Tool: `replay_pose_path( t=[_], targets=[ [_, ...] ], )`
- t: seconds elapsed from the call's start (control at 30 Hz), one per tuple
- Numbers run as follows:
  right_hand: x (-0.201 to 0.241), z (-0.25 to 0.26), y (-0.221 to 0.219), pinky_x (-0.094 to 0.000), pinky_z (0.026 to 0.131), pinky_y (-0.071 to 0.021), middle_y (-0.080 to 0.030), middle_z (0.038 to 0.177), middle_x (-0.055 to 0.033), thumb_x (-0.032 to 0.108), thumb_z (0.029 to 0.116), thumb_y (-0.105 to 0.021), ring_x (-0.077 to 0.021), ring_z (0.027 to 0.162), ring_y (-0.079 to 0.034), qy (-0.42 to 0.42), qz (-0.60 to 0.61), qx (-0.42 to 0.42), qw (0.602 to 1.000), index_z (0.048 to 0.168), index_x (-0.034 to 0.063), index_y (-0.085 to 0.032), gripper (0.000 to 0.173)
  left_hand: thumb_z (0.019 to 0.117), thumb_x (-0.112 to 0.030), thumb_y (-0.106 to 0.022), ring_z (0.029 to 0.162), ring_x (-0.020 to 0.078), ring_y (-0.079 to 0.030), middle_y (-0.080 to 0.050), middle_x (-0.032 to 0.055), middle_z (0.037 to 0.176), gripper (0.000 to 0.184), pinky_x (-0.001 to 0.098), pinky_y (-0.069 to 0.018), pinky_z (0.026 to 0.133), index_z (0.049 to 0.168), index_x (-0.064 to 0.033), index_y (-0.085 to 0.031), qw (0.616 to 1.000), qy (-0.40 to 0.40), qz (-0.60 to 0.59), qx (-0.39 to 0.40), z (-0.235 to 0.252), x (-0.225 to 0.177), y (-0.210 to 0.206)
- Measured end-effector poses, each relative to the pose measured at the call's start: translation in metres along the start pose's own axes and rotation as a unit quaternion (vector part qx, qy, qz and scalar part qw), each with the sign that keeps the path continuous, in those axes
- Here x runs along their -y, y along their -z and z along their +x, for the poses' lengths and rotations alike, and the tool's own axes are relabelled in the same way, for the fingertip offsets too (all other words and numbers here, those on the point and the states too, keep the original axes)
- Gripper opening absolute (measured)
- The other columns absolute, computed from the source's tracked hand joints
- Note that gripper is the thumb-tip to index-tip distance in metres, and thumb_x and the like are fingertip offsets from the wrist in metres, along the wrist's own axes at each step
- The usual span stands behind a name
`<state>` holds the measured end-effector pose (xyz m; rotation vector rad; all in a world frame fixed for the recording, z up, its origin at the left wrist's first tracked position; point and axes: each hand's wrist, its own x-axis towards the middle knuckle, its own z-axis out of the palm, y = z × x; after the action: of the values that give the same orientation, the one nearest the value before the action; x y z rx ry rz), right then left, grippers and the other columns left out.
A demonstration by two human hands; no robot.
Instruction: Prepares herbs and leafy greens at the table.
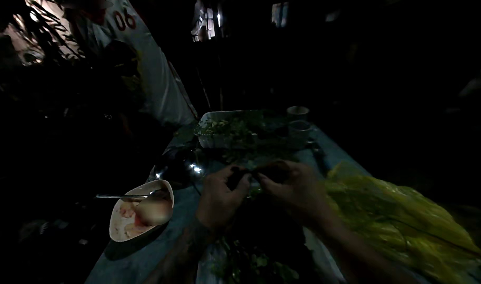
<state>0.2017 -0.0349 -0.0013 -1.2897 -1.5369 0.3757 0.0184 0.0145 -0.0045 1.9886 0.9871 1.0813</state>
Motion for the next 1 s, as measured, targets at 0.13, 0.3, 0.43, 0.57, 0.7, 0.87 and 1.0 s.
replay_pose_path(
  t=[0.13,0.3,0.43,0.57,0.7,0.87,1.0],
  targets=[
    [0.004,0.000,-0.002,-0.0223,0.055,-0.0567,-0.072,0.079,0.0054,0.014,0.0896,-0.077,-0.0048,0.062,-0.065,-0.023,0.039,0.020,0.999,0.097,0.0170,-0.077,0.008,0.0979,-0.021,-0.070,0.065,0.0069,-0.063,-0.072,-0.0030,0.083,0.011,0.0224,-0.0539,0.058,0.105,-0.0159,-0.077,0.997,0.037,-0.059,0.012,0.002,-0.001,0.002],
    [0.010,0.000,0.001,-0.0228,0.058,-0.0572,-0.073,0.083,0.0028,0.016,0.0899,-0.078,-0.0075,0.067,-0.067,-0.083,0.112,0.028,0.990,0.098,0.0156,-0.078,0.008,0.0968,-0.017,-0.071,0.065,0.0085,-0.062,-0.070,0.0001,0.081,0.009,0.0220,-0.0522,0.059,0.100,-0.0118,-0.078,0.991,0.053,-0.123,-0.008,0.005,0.000,0.004],
    [0.007,0.001,-0.002,-0.0245,0.060,-0.0588,-0.074,0.083,0.0012,0.017,0.0911,-0.078,-0.0092,0.069,-0.069,-0.085,0.112,0.022,0.990,0.099,0.0146,-0.078,0.008,0.0992,-0.020,-0.068,0.062,0.0084,-0.060,-0.069,-0.0007,0.080,0.011,0.0218,-0.0509,0.055,0.103,-0.0128,-0.075,0.996,0.032,-0.084,-0.009,0.005,0.001,0.002],
    [0.007,0.000,-0.006,-0.0233,0.057,-0.0574,-0.072,0.081,0.0036,0.018,0.0887,-0.078,-0.0070,0.066,-0.066,-0.082,0.093,-0.008,0.992,0.093,0.0161,-0.077,0.004,0.1023,-0.022,-0.063,0.061,0.0069,-0.056,-0.065,-0.0018,0.079,0.012,0.0213,-0.0479,0.054,0.107,-0.0136,-0.071,0.998,0.022,-0.063,0.009,0.002,0.001,0.000],
    [0.009,-0.002,-0.007,-0.0246,0.056,-0.0580,-0.072,0.079,0.0006,0.018,0.0858,-0.082,-0.0089,0.065,-0.067,-0.093,0.148,-0.020,0.984,0.095,0.0130,-0.077,0.012,0.1024,-0.024,-0.063,0.061,0.0063,-0.057,-0.065,-0.0027,0.080,0.013,0.0202,-0.0485,0.053,0.107,-0.0137,-0.070,0.998,-0.005,-0.069,-0.010,0.000,-0.001,-0.001],
    [0.010,-0.001,-0.007,-0.0244,0.047,-0.0508,-0.067,0.069,0.0008,0.015,0.0871,-0.077,-0.0092,0.054,-0.060,-0.091,0.137,-0.029,0.986,0.088,0.0151,-0.075,0.002,0.1029,-0.026,-0.062,0.057,0.0064,-0.054,-0.063,-0.0031,0.077,0.014,0.0209,-0.0462,0.049,0.108,-0.0144,-0.070,0.998,-0.001,-0.029,-0.049,0.001,0.000,0.004],
    [0.011,-0.002,-0.007,-0.0257,0.053,-0.0564,-0.070,0.075,-0.0014,0.012,0.0863,-0.078,-0.0113,0.060,-0.064,-0.078,0.169,-0.038,0.982,0.090,0.0126,-0.075,0.005,0.1024,-0.026,-0.063,0.059,0.0059,-0.057,-0.065,-0.0040,0.080,0.014,0.0209,-0.0485,0.052,0.108,-0.0154,-0.071,0.998,-0.005,-0.021,-0.053,0.001,0.000,0.004]
  ],
)
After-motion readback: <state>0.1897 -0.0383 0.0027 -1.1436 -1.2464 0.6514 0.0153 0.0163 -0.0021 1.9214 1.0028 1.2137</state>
